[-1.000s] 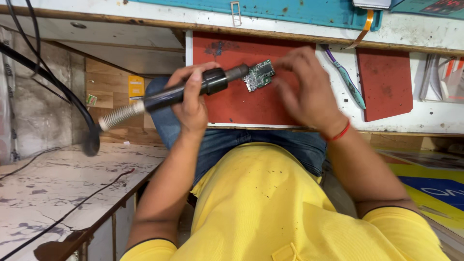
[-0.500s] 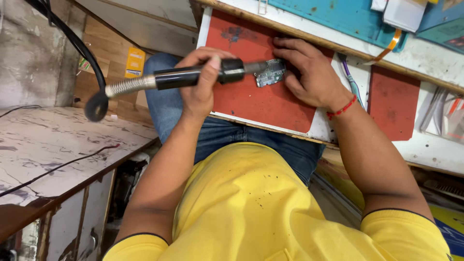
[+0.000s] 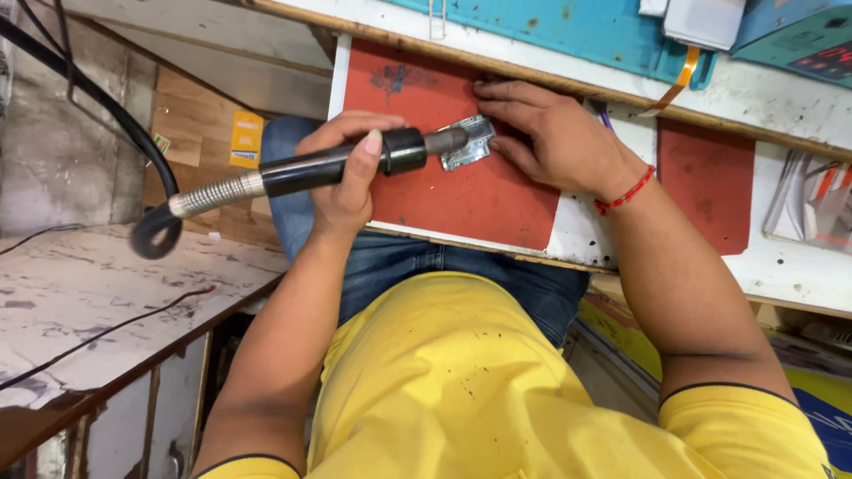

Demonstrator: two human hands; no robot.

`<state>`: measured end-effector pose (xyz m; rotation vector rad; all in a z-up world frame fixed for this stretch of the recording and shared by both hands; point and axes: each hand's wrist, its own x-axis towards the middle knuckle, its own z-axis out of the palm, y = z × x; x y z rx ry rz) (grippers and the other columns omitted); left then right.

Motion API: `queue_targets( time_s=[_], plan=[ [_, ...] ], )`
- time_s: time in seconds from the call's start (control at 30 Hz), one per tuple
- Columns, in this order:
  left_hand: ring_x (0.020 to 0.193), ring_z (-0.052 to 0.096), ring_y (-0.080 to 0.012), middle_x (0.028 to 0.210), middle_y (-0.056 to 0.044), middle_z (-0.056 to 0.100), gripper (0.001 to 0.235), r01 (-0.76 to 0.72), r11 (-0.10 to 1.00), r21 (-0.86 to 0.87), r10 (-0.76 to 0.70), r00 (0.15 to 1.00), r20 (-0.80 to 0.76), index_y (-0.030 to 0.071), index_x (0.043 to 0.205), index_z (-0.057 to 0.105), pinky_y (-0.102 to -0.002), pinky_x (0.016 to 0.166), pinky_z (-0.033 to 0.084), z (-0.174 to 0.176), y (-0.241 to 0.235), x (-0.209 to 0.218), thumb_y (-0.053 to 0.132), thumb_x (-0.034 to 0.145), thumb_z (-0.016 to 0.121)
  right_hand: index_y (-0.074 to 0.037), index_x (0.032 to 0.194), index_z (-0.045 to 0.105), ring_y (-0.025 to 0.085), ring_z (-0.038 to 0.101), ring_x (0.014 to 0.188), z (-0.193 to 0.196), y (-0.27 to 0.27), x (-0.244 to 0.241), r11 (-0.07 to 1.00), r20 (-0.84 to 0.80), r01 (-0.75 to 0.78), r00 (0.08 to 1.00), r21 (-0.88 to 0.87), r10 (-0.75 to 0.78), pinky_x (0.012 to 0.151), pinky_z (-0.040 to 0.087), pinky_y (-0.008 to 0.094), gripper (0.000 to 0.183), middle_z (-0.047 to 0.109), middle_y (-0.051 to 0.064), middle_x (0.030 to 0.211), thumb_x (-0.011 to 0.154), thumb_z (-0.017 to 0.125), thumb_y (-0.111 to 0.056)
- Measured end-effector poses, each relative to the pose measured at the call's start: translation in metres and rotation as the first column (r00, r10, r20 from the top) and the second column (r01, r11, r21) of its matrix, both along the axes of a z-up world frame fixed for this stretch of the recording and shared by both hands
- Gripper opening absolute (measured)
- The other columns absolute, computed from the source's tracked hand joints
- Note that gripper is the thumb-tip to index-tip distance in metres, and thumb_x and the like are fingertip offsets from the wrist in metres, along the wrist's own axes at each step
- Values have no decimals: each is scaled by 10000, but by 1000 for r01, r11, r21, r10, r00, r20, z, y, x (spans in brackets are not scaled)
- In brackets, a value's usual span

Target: The person uses a hot air gun to apply heat to a small circuit board placed on a red mat. They hold the board steady with one hand while directing the hot air with the other, repeatedly moving the tool across different areas of the board.

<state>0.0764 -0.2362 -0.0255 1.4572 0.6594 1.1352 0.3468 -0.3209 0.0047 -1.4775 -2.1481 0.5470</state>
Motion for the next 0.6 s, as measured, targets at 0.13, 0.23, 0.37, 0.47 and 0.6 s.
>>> queue_targets(
  time_s=[0.13,0.23,0.37,0.47,0.6],
  plan=[
    [978,703,-201,1034,-121,743,314,-23,999,-46,26,998,53,-37,1030,698,-348,946,564,-10,-18,-7,264,1044,610,26,1310,664,369,617,1259,-7,-7,-1,997,-14,36,999,-75,-38,1060,529,418,398,619,185,1431,933,728,-84],
    [977,707,-208,1035,-141,738,290,-13,1000,17,12,999,48,-33,1022,678,-353,949,571,-9,-14,-4,249,1045,614,39,1278,663,368,621,1279,-3,-4,1,1000,-12,-4,1000,3,4,1077,531,421,392,622,193,1414,908,730,-74],
    [979,713,-222,1035,-168,741,269,-92,996,19,91,995,50,-41,1029,681,-358,951,570,-7,-8,-3,218,1046,608,44,1262,669,369,625,1259,2,-4,-3,1000,-19,-12,1000,17,12,1055,531,424,429,626,193,1400,858,736,-82],
    [981,723,-229,1019,-162,735,255,14,1000,26,-16,998,65,-37,1004,658,-358,944,584,-10,-8,-3,211,1047,615,35,1253,676,358,633,1252,0,-2,-2,1000,-17,9,1000,4,-9,1050,538,414,386,636,179,1391,892,736,-88],
    [970,731,-212,1026,-148,742,255,-51,998,-22,53,996,77,-33,1014,669,-331,891,585,-11,-14,-8,214,1040,614,32,1252,675,353,637,1249,-8,-10,0,999,-8,33,999,-1,-33,1045,546,410,351,639,174,1387,932,741,-95]
  ],
)
